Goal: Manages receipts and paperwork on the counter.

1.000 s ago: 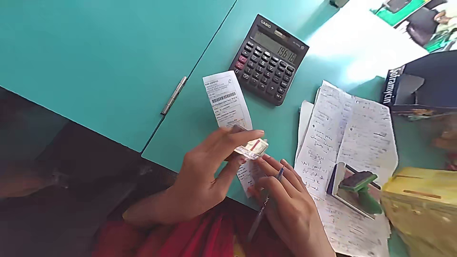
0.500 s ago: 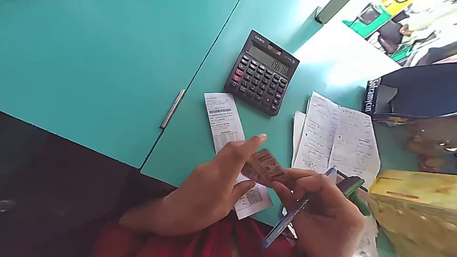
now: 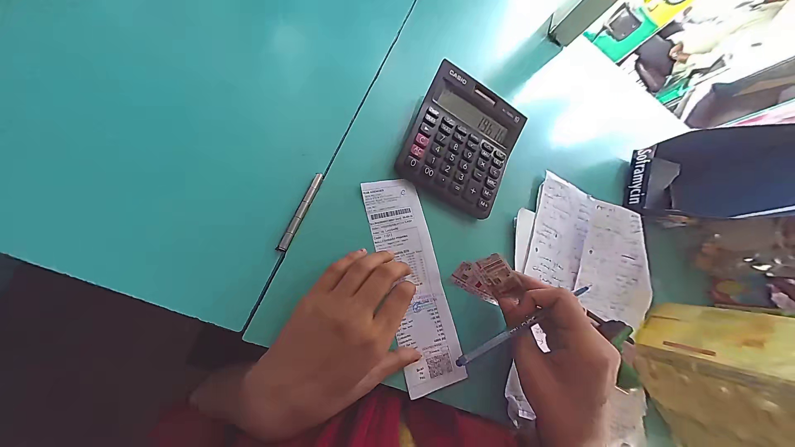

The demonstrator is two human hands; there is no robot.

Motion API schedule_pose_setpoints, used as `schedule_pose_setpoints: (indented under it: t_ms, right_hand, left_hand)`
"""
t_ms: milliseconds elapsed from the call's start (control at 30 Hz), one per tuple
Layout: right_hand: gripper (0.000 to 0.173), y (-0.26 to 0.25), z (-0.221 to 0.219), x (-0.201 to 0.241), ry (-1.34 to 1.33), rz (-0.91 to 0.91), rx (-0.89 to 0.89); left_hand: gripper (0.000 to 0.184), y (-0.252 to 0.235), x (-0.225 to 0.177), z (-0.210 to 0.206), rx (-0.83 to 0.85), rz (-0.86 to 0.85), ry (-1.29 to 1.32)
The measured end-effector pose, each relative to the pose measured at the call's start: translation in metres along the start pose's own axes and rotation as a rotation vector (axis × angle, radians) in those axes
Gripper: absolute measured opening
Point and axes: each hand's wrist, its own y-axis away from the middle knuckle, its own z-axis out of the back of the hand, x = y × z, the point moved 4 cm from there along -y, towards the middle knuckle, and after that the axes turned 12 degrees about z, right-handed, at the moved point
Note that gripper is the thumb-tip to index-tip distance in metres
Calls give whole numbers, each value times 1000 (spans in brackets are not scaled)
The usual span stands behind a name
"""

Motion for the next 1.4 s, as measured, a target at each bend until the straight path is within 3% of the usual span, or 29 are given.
schedule_pose_setpoints:
  t_ms: [300,500,700,767,867,933,1033,1133,1267,1400]
  right_hand:
    - [10,-2,-2,-4,126,-43,33]
    - [14,-2,6,1,184,-4,-106]
    - [14,-3,-7,14,172,42,118]
    - [16,-4,-8,15,150,48,110]
    - [20,4,3,23,-20,33,-79]
    - [18,10,11,34,-283,53,-154]
    - [41,24,3,47,-755,32,-81]
    - [50,34,-15,51,-803,7,-19]
    - [30,32,-23,48,-739,-136,-182]
    - [16,35,-18,42,-670,-125,-265]
  left_hand:
    - [37,2,2,-1,11,-56,59]
    - [36,2,4,-1,35,-92,42]
    - [41,3,5,0,41,-115,38]
    - [43,4,5,1,57,-117,26]
    - [45,5,6,1,72,-124,32]
    - [47,6,6,1,72,-130,33]
    - [50,6,6,1,70,-142,33]
    - [51,6,6,1,72,-138,22]
    - [50,6,6,1,74,-129,33]
    - [50,6,5,1,73,-125,25]
